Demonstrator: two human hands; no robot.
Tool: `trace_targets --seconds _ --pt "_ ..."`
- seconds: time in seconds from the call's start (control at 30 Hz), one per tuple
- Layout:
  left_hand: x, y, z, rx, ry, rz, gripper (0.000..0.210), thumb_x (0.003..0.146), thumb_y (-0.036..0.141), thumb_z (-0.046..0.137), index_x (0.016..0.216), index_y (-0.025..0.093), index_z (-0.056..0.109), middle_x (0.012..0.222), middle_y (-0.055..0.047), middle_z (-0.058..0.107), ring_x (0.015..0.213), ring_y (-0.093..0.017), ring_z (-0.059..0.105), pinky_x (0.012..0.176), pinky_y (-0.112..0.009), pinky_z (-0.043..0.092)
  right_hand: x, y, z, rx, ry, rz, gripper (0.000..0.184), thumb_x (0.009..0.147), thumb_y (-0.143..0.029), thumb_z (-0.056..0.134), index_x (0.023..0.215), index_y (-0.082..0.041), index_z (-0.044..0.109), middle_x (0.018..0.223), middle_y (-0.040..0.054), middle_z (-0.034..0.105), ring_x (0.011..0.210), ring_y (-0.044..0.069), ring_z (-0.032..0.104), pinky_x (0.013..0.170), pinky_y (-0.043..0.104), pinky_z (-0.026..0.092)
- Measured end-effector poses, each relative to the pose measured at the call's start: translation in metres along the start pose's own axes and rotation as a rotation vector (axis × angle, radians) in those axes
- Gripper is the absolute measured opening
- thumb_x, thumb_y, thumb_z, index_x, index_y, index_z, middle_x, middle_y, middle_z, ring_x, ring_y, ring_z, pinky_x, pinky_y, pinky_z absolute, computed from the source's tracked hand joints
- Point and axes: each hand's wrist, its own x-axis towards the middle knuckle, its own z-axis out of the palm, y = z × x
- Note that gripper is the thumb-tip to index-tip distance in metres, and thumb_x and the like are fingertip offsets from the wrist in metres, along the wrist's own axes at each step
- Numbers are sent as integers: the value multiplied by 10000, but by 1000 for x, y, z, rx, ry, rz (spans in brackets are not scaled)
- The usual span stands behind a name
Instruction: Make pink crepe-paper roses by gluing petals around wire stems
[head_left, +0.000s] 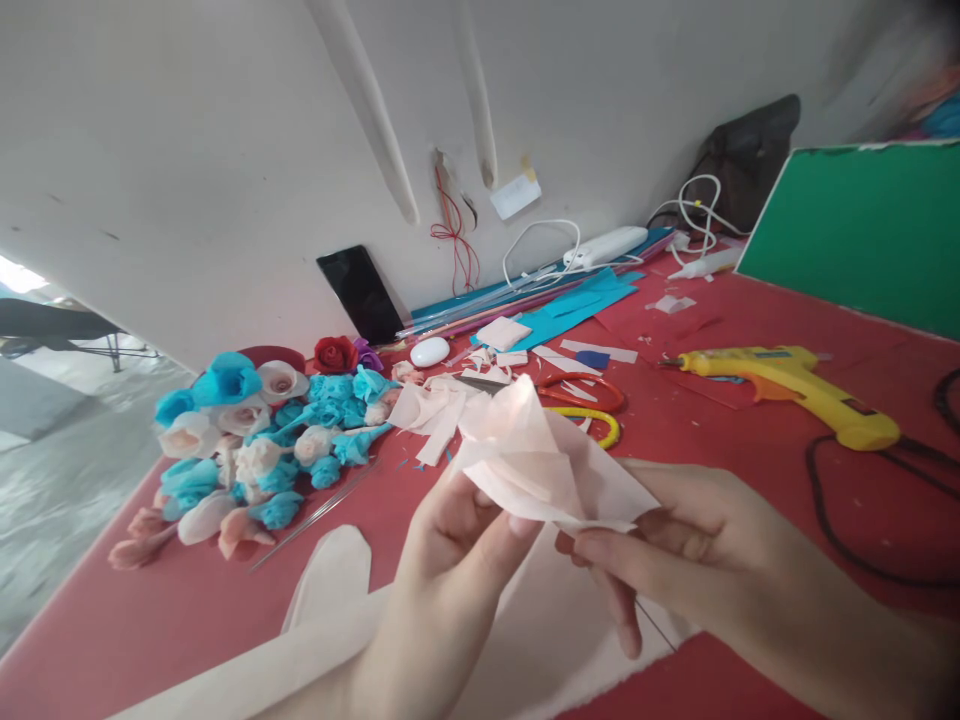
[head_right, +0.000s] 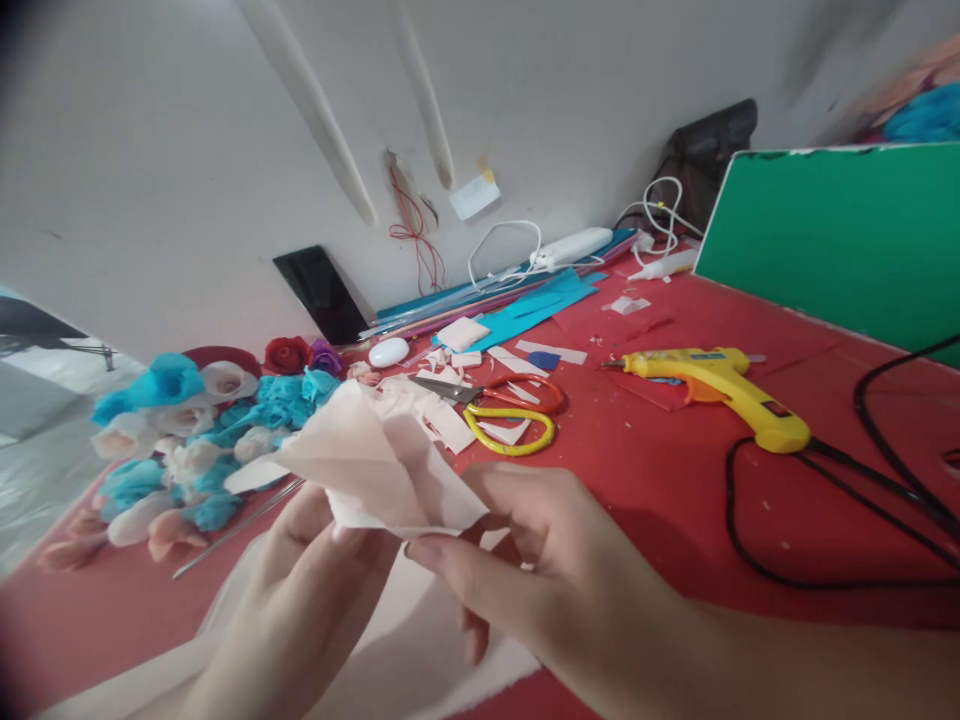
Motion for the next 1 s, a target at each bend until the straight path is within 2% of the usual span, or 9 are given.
trace_targets --seconds 0.07,0.17,0.33,0.5,0.7,0.87,1.0 --pt "1 1 1 -15 -26 -4 155 853 296 580 985 237 639 937 -21 680 901 -187 621 845 -292 486 0 0 1 26 -5 -4 162 832 -319 607 809 -158 616 562 -30 507 511 53 503 479 89 444" --pt "2 4 4 14 2 -40 138 792 253 652 913 185 649 944 -51 683 968 -234 605 903 -342 460 2 -1 2 36 -6 10 186 816 -313 619 737 -148 584 522 -34 490 475 55 490 446 96 428" --pt "1 6 6 114 42 -97 86 793 233 635 816 150 640 856 -72 688 869 -241 626 845 -356 477 3 -2 4 24 22 52 219 756 -290 681 658 -148 546 493 -35 501 434 55 493 432 94 412" --pt "0 3 3 135 96 -101 116 760 258 674 755 153 623 809 -61 671 850 -231 615 837 -347 470 -1 -2 3 23 38 46 201 739 -266 701 670 -149 552 492 -38 508 434 50 500 433 80 420" --pt "1 -1 3 147 112 -63 104 754 253 686 756 158 645 850 -56 681 907 -235 612 877 -347 460 -2 0 2 -126 61 -14 215 785 -318 629 690 -145 544 518 -28 508 437 59 531 420 78 442" --pt "1 -3 3 119 129 -39 106 758 250 691 777 157 642 838 -47 695 874 -218 632 825 -321 494 0 -2 2 -232 112 -80 211 809 -309 599 684 -147 547 561 -18 519 469 58 546 424 64 443" --pt "2 -1 5 98 125 -9 131 782 225 669 897 168 640 976 -51 694 963 -220 622 885 -334 485 1 -2 2 -267 100 -105 274 827 -353 570 661 -139 528 561 -12 516 474 54 534 428 61 431"
